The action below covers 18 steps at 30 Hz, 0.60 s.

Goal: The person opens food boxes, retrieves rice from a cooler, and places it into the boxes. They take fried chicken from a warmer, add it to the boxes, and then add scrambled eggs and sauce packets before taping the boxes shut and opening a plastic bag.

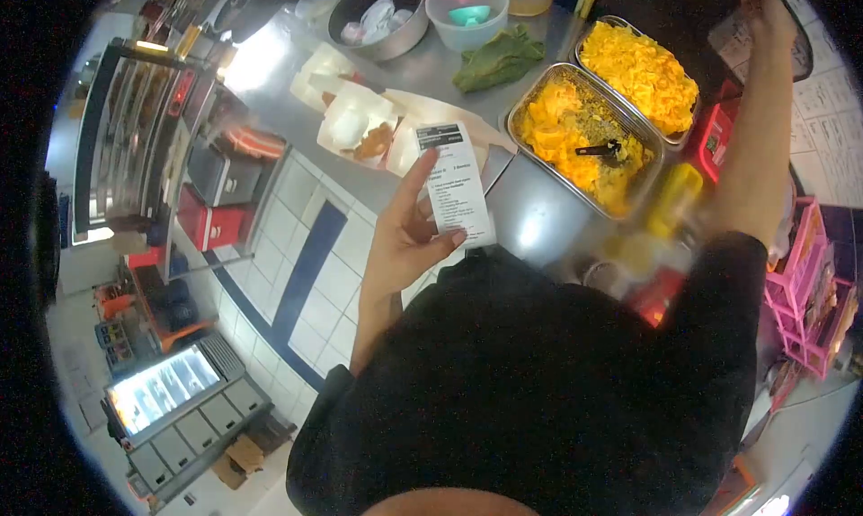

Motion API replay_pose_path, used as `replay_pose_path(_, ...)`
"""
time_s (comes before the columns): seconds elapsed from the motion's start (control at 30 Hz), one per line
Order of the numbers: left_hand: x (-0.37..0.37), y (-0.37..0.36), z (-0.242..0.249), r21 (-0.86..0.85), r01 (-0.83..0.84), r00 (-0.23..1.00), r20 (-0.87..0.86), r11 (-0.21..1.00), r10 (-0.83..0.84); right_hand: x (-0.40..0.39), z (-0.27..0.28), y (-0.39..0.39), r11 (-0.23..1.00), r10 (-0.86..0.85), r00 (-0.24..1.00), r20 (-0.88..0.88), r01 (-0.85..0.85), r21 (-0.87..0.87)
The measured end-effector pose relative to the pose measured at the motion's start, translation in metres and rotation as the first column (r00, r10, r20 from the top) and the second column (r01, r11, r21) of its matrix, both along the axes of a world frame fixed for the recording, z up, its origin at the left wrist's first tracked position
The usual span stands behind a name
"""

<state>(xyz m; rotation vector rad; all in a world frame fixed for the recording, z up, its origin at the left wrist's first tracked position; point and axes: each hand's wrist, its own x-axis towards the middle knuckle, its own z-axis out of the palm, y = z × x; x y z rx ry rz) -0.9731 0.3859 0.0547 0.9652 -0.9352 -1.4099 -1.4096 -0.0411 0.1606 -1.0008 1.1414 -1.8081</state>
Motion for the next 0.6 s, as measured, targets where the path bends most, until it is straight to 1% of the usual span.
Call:
replay_pose_path(0.03,0.002,0.002,-0.001,0.035,0.045,0.998,-0.051,0.998,-0.043,-0.002,0.002,-0.008,1.0,-0.004,0.999,0.033,0.004,-0.018)
replay_pose_path(0.07,0.001,0.0,0.001,0.044,0.035,0.998,-0.058,0.998,-0.033,0.003,0.005,-0.009,1.0,0.006,1.0,0.025,-0.006,-0.008)
replay_pose_path(0.13,-0.002,-0.003,0.008,-0.022,0.064,0.996,-0.054,0.998,-0.065,0.01,0.007,-0.006,0.999,-0.039,0.999,0.024,0.039,-0.004)
replay_pose_path(0.17,-0.002,-0.004,0.009,-0.014,0.053,0.997,-0.063,0.998,-0.054,0.018,0.005,0.001,0.998,-0.056,0.998,-0.033,0.056,0.011)
replay_pose_path(0.2,-0.001,-0.004,0.011,0.003,0.074,0.993,-0.087,0.997,-0.074,0.032,-0.002,0.02,0.999,-0.044,0.998,-0.043,0.045,0.016)
replay_pose_path(0.27,0.003,-0.005,0.011,0.022,0.086,0.989,-0.122,0.996,-0.082,0.072,-0.029,0.071,0.997,0.032,0.99,-0.138,-0.021,0.077)
replay_pose_path(0.3,0.005,-0.005,0.01,0.018,0.111,0.99,-0.096,0.994,-0.108,0.089,-0.04,0.097,0.974,0.127,0.857,-0.499,-0.012,0.228)
replay_pose_path(0.33,0.007,-0.005,0.009,0.015,0.138,0.988,-0.068,0.99,-0.137,0.099,-0.058,0.115,0.933,0.254,0.593,-0.765,0.058,0.355)
replay_pose_path(0.37,0.008,-0.006,0.01,0.015,0.134,0.988,-0.075,0.991,-0.133,0.072,-0.122,0.101,0.954,0.205,0.285,-0.936,-0.272,0.125)
replay_pose_path(0.4,0.01,-0.006,0.011,0.03,0.137,0.99,-0.049,0.99,-0.136,0.094,-0.132,0.133,0.84,0.542,0.269,-0.797,-0.146,0.522)
replay_pose_path(0.47,0.014,-0.007,0.014,0.04,0.141,0.99,-0.021,0.989,-0.141,0.095,-0.172,0.162,0.886,0.46,-0.03,-0.887,-0.05,0.461)
replay_pose_path(0.5,0.017,-0.006,0.017,0.097,0.165,0.984,-0.081,0.982,-0.158,0.091,-0.175,0.167,0.888,0.457,-0.03,-0.889,-0.046,0.458)
replay_pose_path(0.53,0.019,-0.004,0.017,0.152,0.197,0.974,-0.141,0.969,-0.176,0.083,-0.178,0.172,0.883,0.467,0.04,-0.883,0.029,0.468)
replay_pose_path(0.57,0.022,-0.001,0.015,0.143,0.216,0.97,-0.142,0.966,-0.196,0.071,-0.18,0.175,0.872,0.465,0.114,-0.878,0.112,0.477)
replay_pose_path(0.6,0.023,0.001,0.01,0.143,0.14,0.988,-0.087,0.98,-0.129,0.051,-0.188,0.17,0.876,0.442,0.126,-0.888,0.153,0.457)
